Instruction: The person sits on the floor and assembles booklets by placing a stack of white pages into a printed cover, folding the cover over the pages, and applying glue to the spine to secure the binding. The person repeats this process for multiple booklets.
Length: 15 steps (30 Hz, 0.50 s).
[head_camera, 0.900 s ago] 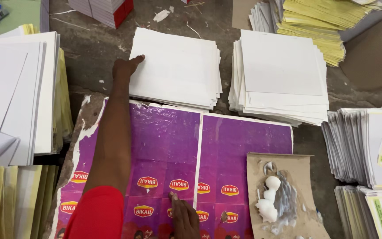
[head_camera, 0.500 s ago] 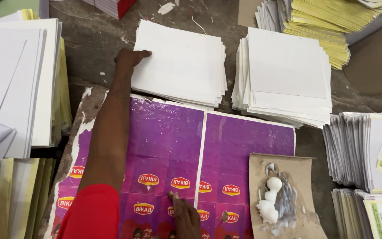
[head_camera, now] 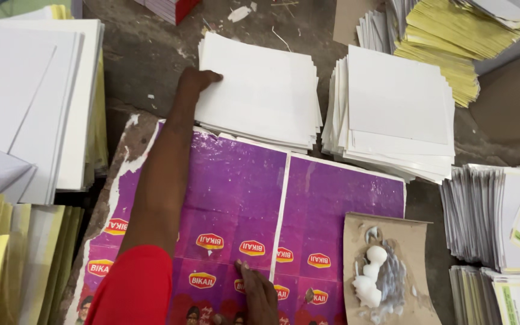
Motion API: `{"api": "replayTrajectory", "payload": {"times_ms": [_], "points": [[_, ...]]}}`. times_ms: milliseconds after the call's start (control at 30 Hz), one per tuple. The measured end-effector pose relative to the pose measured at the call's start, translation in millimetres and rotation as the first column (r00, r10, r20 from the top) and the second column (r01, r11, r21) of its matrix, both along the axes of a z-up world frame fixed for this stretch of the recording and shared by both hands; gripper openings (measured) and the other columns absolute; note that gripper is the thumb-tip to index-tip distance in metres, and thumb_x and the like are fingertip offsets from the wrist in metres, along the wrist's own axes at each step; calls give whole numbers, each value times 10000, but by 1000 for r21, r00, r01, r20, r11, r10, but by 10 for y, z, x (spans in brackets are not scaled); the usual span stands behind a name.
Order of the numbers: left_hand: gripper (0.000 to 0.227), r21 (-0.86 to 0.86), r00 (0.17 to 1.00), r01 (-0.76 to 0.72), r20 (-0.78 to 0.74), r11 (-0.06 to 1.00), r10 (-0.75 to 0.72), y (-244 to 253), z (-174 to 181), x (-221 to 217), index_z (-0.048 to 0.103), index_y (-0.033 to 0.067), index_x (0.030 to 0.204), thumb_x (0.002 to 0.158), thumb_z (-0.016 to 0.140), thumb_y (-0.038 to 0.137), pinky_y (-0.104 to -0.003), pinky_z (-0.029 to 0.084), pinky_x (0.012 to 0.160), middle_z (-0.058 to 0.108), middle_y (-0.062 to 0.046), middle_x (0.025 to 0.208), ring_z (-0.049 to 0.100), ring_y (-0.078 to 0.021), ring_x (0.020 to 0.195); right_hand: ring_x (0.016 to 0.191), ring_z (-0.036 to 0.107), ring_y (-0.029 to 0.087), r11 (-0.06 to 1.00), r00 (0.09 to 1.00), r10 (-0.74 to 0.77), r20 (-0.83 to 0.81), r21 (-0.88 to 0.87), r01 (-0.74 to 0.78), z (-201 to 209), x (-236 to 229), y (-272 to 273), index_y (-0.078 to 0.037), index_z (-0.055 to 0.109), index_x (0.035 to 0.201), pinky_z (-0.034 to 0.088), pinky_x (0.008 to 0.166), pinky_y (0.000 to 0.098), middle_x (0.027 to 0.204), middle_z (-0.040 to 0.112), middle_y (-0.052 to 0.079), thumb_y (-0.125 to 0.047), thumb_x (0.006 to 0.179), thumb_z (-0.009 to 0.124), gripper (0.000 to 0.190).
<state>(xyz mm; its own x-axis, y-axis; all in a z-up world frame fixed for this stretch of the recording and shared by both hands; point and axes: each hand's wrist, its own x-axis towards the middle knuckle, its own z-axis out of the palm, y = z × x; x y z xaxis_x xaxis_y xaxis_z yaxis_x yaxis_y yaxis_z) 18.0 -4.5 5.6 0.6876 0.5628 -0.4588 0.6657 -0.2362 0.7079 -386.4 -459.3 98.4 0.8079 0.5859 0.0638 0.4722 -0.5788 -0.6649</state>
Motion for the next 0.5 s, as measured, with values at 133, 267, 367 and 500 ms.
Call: {"api": "replayTrajectory", "payload": {"times_ms": [133,267,367,500], "points": [[844,138,996,42,-78,990,-31,2,-167,92,653,-69,1259,786,848,602,-427,372,1074,711,-233,1207,692,-358,1078,1349,571,387,1000,999,-7,31,25,6,20,1,-19,-13,424,1511,421,1139,554,1449,635,179,-587,919,698,868],[713,-144,998,0,67,990,9,4,-156,84,684,18,1249,721,879,457,-403,531,959,705,-161,1211,689,-297,1078,1331,579,395,996,998,47,29,75,-49,46,48,-39,3,433,1491,395,1134,563,1445,625,206,-542,925,727,840],[635,-295,989,57,144,954,-15,-36,-46,3,715,2,1219,731,866,377,-426,562,912,743,-157,1170,717,-295,1038,1324,588,393,997,998,16,65,74,-21,52,43,-33,-23,451,1488,392,1140,556,1429,636,192,-518,876,756,844],[591,-383,948,109,318,917,20,-170,226,-183,706,-26,1218,754,848,312,-417,584,862,758,-179,1128,738,-301,993,1325,570,419,993,995,63,74,94,-70,48,60,-27,-24,414,1510,403,1108,555,1457,597,237,-470,922,744,808]]}}
